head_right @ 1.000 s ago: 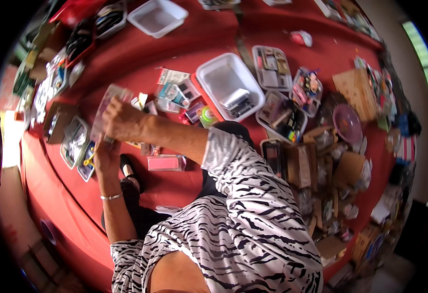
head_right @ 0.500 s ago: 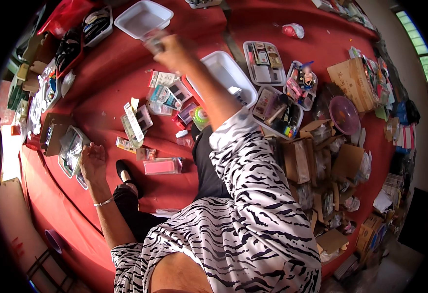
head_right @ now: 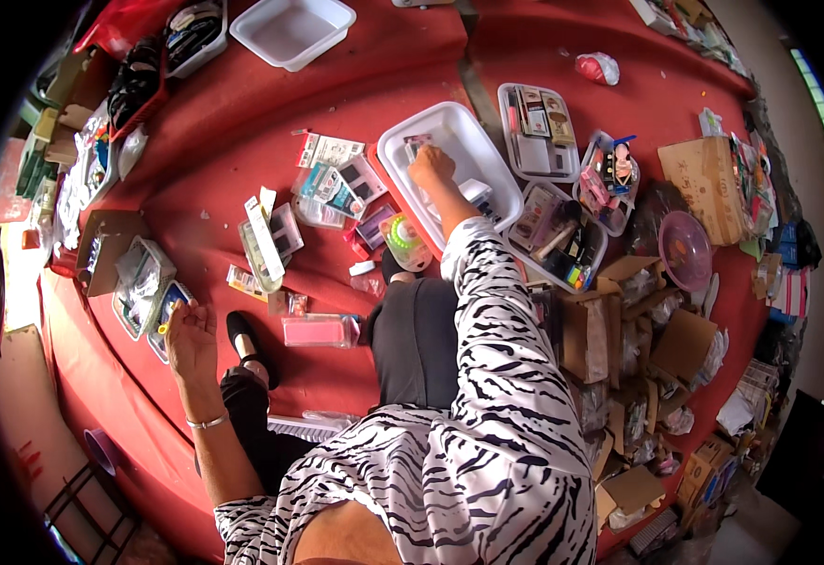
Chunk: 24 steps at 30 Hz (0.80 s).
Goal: The person sits on a red floor and sorts various small packaged items, such as stationery and accessories, into a white plastic container. They pick up items, inspect them, and place them into the container or set them aside.
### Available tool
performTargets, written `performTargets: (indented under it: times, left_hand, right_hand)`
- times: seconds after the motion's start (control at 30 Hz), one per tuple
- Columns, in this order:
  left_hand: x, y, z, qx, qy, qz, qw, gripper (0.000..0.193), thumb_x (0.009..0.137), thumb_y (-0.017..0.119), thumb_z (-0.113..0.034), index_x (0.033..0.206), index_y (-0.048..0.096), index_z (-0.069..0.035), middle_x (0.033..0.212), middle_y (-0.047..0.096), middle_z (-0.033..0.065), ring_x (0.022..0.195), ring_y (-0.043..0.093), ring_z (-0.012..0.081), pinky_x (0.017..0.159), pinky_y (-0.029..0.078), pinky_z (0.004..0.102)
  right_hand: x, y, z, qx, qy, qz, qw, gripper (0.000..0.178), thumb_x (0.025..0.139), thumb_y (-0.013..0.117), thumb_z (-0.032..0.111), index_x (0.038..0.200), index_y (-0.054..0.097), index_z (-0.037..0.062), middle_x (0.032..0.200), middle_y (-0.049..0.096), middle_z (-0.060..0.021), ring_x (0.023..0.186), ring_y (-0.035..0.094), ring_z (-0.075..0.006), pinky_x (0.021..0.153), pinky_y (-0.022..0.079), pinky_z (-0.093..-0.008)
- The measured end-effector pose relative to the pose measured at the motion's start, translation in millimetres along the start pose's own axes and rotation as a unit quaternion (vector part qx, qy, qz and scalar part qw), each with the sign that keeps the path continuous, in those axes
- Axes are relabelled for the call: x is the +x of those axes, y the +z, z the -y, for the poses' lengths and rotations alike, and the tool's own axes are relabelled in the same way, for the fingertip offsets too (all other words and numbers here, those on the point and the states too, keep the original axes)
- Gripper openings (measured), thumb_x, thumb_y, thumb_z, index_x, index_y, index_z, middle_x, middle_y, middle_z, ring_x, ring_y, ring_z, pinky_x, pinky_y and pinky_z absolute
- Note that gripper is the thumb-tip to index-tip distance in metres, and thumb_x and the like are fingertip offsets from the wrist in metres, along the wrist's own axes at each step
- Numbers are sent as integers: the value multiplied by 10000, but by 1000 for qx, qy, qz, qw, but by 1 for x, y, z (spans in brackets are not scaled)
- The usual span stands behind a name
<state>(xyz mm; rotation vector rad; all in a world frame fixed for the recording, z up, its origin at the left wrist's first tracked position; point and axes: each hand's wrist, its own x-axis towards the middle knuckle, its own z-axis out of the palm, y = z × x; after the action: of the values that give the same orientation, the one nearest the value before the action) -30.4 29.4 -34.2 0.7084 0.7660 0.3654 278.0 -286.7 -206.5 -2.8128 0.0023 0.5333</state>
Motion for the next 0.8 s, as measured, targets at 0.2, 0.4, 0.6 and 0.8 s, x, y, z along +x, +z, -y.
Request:
performTargets:
  times: [0.2, 0.4, 0.6, 0.8]
  left_hand:
    - [3, -2, 7, 23, -24, 11, 999, 92, 849, 560, -133, 803, 580, -56, 774, 598, 53, 725, 563, 156, 769, 470, 330]
    - [-3, -5, 10, 14, -41, 14, 999, 99, 858, 540, -140, 871, 590, -55, 803, 599, 60, 742, 569, 169, 778, 470, 340]
    - [-1, 9, -3, 9, -8, -4, 1000, 97, 854, 533, -150, 864, 572, -62, 836, 598, 64, 744, 566, 169, 762, 466, 322]
    - [-6, 8, -20, -13, 23, -29, 999, 86, 841, 556, -157, 805, 554, -79, 824, 603, 61, 760, 571, 155, 768, 465, 301]
  right_hand:
    - [16, 47, -29, 3, -23, 62, 998, 310, 755, 579, 250, 983, 594, 41, 1079, 569, -191, 1052, 523, -315, 885, 417, -389]
    - [36, 72, -49, 39, -94, 42, 994, 294, 743, 616, 255, 946, 613, 43, 1006, 596, -193, 957, 569, -314, 829, 449, -377]
    - [51, 30, -46, 113, 24, 155, 981, 219, 781, 549, 254, 831, 607, 49, 697, 603, -71, 555, 577, -171, 476, 486, -326]
    - [29, -33, 41, 271, -97, 117, 950, 273, 825, 537, 275, 771, 582, 11, 638, 588, -60, 490, 549, -111, 424, 430, -219]
